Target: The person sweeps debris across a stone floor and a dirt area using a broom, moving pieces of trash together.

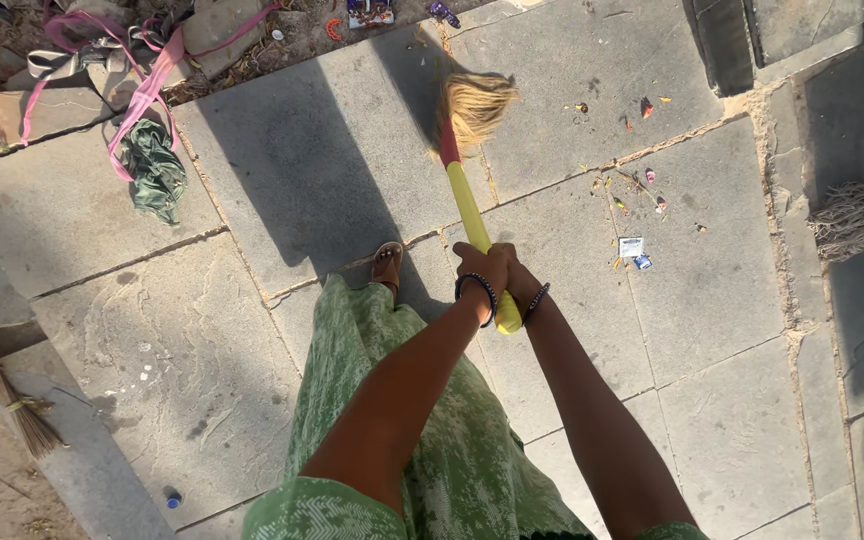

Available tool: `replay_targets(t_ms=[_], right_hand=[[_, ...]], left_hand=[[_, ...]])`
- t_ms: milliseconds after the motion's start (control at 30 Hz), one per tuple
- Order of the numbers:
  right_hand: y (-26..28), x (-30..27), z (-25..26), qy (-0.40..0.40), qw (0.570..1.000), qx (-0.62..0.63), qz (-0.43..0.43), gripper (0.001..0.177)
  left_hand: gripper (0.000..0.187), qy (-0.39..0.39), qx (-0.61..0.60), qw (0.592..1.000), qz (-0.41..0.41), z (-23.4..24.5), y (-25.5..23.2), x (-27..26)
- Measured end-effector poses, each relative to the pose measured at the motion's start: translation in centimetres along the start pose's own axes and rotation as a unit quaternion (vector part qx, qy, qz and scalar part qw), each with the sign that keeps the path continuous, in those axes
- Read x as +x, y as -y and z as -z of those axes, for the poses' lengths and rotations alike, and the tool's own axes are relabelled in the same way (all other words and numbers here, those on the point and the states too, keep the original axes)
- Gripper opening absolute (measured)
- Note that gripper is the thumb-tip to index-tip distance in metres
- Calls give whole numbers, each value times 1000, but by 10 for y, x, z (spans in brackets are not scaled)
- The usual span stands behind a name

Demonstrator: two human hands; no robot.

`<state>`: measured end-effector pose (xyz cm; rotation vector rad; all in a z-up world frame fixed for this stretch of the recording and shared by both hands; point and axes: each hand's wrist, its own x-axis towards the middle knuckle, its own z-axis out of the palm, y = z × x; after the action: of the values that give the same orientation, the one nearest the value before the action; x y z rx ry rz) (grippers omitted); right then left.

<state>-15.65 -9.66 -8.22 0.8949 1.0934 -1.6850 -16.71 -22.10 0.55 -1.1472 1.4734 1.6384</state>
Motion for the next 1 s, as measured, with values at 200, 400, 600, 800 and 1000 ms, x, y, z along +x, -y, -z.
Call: replay_targets(t_ms=[200, 400, 600, 800, 1000], right_hand=[[15, -15, -19, -7, 983, -89, 160, 51], [-31, -38, -17, 55, 982, -3, 179, 63], [-48, -4, -11, -55, 998, -26, 32, 45], [-14, 28, -33, 29, 993, -101, 51, 42], [-7, -16, -45, 83, 973, -116, 182, 53]], left_hand=[[57, 3, 35, 996, -81, -5, -24, -9], [61, 29, 59, 994, -92, 8, 23, -36], [57, -35, 11, 999, 13, 19, 39, 1], [56, -97, 24, 995, -15, 38, 9, 21], [60, -35, 38, 994, -95, 29, -8, -14]])
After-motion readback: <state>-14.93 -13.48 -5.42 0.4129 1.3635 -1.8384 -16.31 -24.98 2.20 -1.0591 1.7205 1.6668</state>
